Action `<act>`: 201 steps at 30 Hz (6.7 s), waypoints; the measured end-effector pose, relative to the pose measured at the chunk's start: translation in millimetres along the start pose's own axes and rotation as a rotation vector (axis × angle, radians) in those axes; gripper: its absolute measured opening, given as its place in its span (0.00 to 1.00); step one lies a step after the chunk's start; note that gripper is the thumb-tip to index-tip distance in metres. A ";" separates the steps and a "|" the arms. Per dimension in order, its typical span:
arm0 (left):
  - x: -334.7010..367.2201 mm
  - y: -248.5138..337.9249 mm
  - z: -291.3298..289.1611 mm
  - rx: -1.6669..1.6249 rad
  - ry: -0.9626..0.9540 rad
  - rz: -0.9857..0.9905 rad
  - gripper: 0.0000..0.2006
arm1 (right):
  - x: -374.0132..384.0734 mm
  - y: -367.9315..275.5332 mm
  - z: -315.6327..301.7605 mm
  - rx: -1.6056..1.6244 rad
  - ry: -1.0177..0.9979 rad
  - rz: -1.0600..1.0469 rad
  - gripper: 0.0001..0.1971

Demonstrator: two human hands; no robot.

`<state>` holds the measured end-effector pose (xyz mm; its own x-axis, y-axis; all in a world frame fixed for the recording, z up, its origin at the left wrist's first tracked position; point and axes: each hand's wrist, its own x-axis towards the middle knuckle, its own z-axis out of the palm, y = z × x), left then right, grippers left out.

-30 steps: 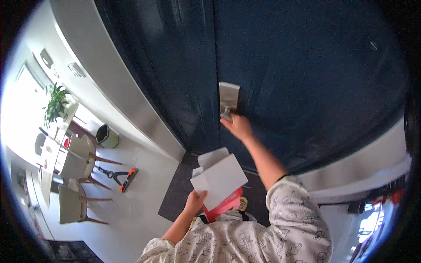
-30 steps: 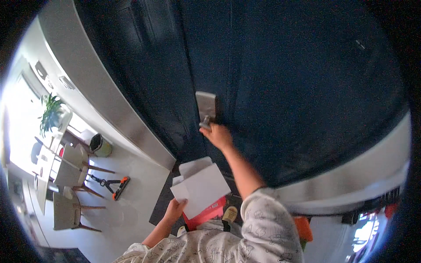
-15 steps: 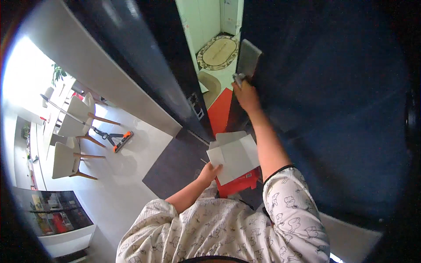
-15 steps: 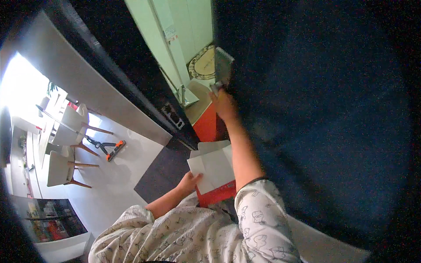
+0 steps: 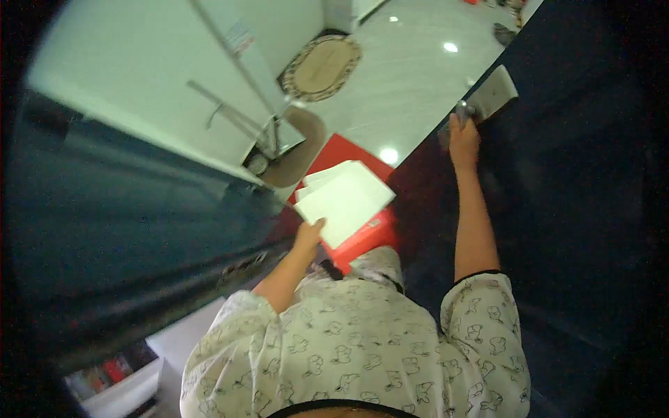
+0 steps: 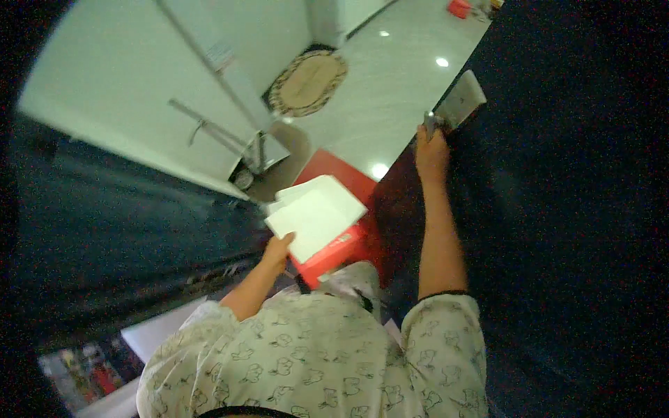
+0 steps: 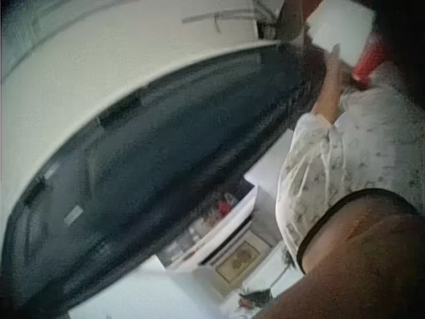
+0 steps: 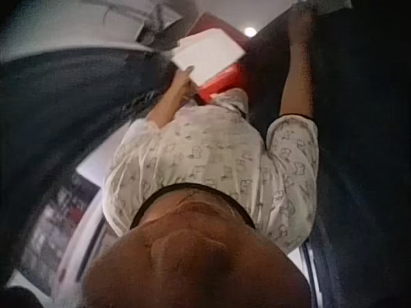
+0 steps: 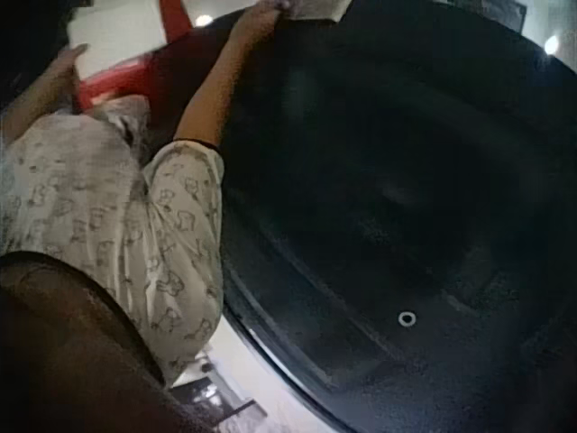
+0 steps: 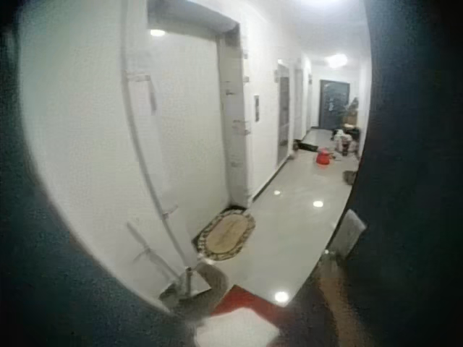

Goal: The person unpacks packets from a box, carries the empty box outside, and places it with trash. After tying up trash bags in the hallway, they walk back inside, retrieve a new plastic bag from a drawer, and open it.

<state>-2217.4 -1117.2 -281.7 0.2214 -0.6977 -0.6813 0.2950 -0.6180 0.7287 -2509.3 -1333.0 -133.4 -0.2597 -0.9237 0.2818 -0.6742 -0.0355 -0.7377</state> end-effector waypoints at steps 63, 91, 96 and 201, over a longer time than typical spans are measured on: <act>946.3 638.6 629.6 0.366 0.360 0.372 0.21 | 1093.3 379.4 171.5 -0.257 -0.880 -0.064 0.19; 1239.5 1018.8 1565.4 -0.207 -0.345 0.013 0.19 | 1783.8 722.6 168.6 0.694 -0.752 0.837 0.31; 1262.9 1064.3 1730.4 -0.221 -0.607 0.004 0.20 | 1917.7 802.0 221.4 1.162 -0.288 0.793 0.33; 1874.5 1489.9 2595.9 1.136 -0.273 0.225 0.16 | 3368.2 1420.4 8.5 1.274 0.359 0.894 0.26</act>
<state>-3775.9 -4286.3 -294.0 -0.0832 -0.8008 -0.5931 -0.7484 -0.3427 0.5678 -4335.9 -4497.6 -237.2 -0.5025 -0.6945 -0.5149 0.7207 -0.0076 -0.6932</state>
